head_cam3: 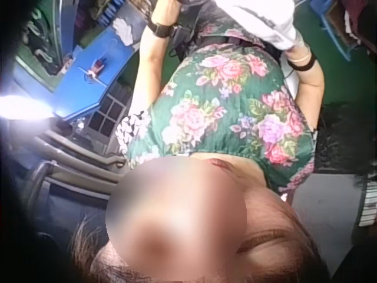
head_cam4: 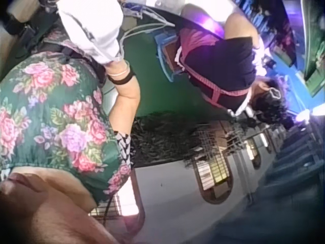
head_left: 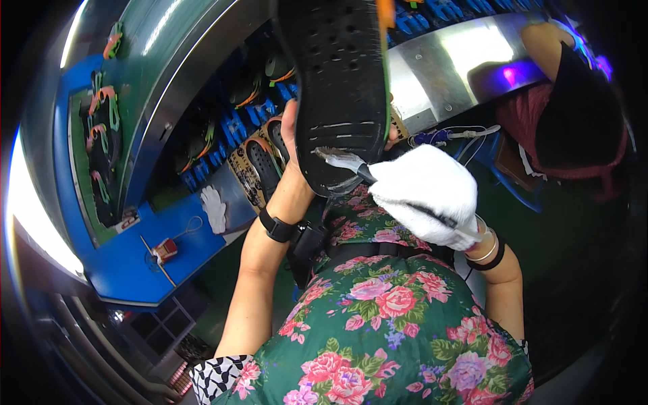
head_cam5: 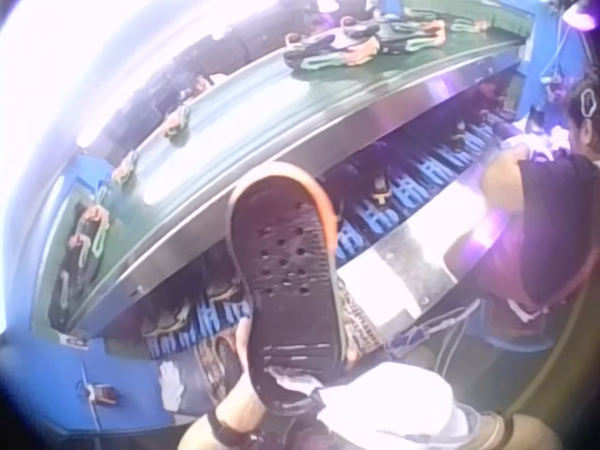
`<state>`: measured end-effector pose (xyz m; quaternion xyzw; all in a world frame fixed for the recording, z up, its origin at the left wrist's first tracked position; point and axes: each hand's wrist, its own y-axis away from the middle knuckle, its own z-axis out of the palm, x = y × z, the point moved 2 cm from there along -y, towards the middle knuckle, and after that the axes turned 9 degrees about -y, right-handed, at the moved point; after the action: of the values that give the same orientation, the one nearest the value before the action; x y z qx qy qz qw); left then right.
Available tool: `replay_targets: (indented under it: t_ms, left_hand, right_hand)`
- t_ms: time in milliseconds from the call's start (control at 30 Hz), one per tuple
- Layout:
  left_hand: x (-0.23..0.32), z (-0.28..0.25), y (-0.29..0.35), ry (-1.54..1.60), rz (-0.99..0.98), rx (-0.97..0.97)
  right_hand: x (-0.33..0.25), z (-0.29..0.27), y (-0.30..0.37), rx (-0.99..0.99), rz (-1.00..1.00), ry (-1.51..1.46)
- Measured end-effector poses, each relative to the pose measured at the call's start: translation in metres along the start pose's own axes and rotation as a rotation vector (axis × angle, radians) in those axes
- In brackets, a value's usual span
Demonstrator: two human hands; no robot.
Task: Applying adhesive to the bottoms of shoe soles using a brush on a factory assembly line.
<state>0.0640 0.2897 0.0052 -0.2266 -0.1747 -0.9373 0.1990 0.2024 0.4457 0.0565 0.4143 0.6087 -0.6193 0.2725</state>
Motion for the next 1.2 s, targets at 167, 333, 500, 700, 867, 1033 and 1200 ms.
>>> replay_targets:
  t_ms: [167, 333, 500, 700, 867, 1033, 1200]
  left_hand:
    - [0.007, -0.018, 0.001, 0.009, -0.055, -0.026]
    - [0.009, -0.025, 0.013, 0.161, -0.116, -0.129]
    - [0.021, -0.033, 0.006, 0.051, -0.235, 0.136]
    - [0.029, -0.015, 0.015, 0.085, -0.220, 0.064]
    - [0.039, -0.010, 0.015, -0.001, -0.294, 0.114]
    - [0.044, -0.010, 0.020, -0.030, -0.338, 0.140]
    - [0.043, -0.008, 0.017, -0.127, -0.375, 0.133]
  right_hand:
    - [0.000, 0.018, 0.030, -0.329, -0.109, 0.049]
    - [-0.006, 0.005, 0.005, -0.247, 0.031, -0.180]
    - [-0.002, 0.010, 0.017, -0.418, -0.088, 0.159]
    - [-0.010, 0.007, 0.008, -0.319, 0.013, -0.144]
    - [-0.004, 0.011, 0.017, -0.434, -0.121, 0.188]
    - [-0.015, 0.010, 0.016, -0.397, -0.011, -0.110]
    - [-0.016, 0.014, 0.013, -0.462, -0.142, 0.206]
